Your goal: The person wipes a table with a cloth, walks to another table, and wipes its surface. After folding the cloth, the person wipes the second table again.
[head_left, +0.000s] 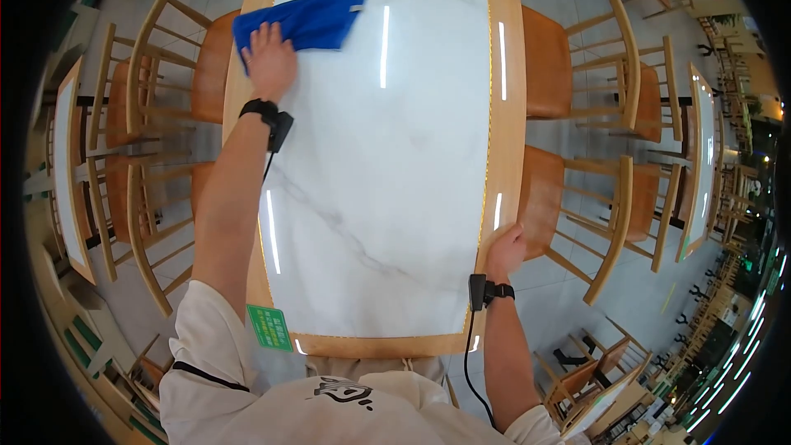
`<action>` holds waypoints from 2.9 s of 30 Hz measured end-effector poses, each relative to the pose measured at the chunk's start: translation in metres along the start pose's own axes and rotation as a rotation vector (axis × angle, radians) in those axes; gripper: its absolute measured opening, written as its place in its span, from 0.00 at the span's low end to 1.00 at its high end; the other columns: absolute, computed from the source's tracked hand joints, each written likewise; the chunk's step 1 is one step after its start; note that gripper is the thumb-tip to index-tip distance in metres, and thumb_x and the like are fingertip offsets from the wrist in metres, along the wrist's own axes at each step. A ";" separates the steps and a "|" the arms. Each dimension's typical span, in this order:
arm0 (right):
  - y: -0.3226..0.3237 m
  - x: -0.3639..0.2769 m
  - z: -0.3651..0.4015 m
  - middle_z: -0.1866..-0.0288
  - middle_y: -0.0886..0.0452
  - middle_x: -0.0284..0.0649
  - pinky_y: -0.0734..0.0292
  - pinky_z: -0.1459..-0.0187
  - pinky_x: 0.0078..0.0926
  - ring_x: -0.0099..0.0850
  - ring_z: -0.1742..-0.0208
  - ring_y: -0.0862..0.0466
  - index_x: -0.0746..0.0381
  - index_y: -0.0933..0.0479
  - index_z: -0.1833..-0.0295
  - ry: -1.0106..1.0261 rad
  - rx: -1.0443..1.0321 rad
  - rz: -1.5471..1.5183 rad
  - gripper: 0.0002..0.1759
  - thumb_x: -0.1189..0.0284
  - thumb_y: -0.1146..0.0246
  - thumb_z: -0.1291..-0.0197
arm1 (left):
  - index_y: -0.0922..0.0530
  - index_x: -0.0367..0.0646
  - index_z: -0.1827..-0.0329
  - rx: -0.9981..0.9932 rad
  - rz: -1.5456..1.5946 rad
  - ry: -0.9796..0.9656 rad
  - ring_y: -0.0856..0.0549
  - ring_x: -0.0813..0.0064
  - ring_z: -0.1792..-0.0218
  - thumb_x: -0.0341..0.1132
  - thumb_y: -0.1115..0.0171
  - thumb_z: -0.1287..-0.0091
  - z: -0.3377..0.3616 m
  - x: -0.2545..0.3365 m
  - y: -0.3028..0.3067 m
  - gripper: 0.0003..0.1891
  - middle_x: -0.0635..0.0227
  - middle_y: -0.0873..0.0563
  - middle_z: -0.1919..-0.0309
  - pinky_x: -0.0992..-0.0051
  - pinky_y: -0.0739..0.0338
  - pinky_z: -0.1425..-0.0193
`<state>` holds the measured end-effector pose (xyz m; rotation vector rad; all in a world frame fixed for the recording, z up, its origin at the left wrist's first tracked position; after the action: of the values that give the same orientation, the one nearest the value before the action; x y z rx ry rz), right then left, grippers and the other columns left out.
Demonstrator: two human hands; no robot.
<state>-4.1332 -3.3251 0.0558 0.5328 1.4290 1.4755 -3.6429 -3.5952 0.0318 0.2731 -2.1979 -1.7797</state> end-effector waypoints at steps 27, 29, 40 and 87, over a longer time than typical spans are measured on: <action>-0.048 -0.129 -0.068 0.64 0.16 0.52 0.24 0.58 0.49 0.55 0.60 0.18 0.62 0.20 0.58 0.199 -0.034 -0.078 0.29 0.50 0.57 0.32 | 0.34 0.51 0.29 0.011 0.240 -0.323 0.39 0.46 0.29 0.41 0.48 0.32 -0.039 0.245 -0.034 0.26 0.54 0.33 0.31 0.32 0.50 0.31; -0.048 -0.127 -0.069 0.64 0.16 0.52 0.25 0.58 0.50 0.55 0.60 0.18 0.62 0.20 0.58 0.200 -0.047 -0.088 0.29 0.50 0.57 0.32 | 0.34 0.51 0.29 -0.060 0.303 -0.442 0.40 0.46 0.28 0.40 0.48 0.31 -0.015 0.294 -0.032 0.26 0.54 0.33 0.30 0.33 0.53 0.29; -0.034 -0.144 -0.057 0.65 0.17 0.52 0.25 0.59 0.49 0.54 0.62 0.18 0.63 0.21 0.63 0.161 -0.036 -0.052 0.28 0.50 0.56 0.32 | 0.30 0.54 0.31 -0.293 0.433 -0.947 0.40 0.54 0.26 0.36 0.44 0.34 0.040 0.373 -0.007 0.26 0.61 0.34 0.29 0.35 0.54 0.27; -0.032 -0.145 -0.061 0.66 0.19 0.55 0.28 0.60 0.53 0.58 0.62 0.20 0.64 0.24 0.64 0.143 -0.061 -0.008 0.26 0.53 0.57 0.31 | 0.22 0.52 0.39 -0.140 0.501 -0.664 0.36 0.51 0.29 0.33 0.44 0.34 -0.053 0.423 -0.060 0.20 0.56 0.29 0.32 0.44 0.49 0.25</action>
<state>-4.1114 -3.4843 0.0580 0.3902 1.4888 1.5718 -4.0231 -3.7964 0.0301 -0.9422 -2.2183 -1.8651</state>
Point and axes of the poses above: each hand's wrist, its own z-axis away from the middle knuckle, its own y-axis out of the back of the hand, x = y × z, the point moved 2 cm from there along -z, towards the middle knuckle
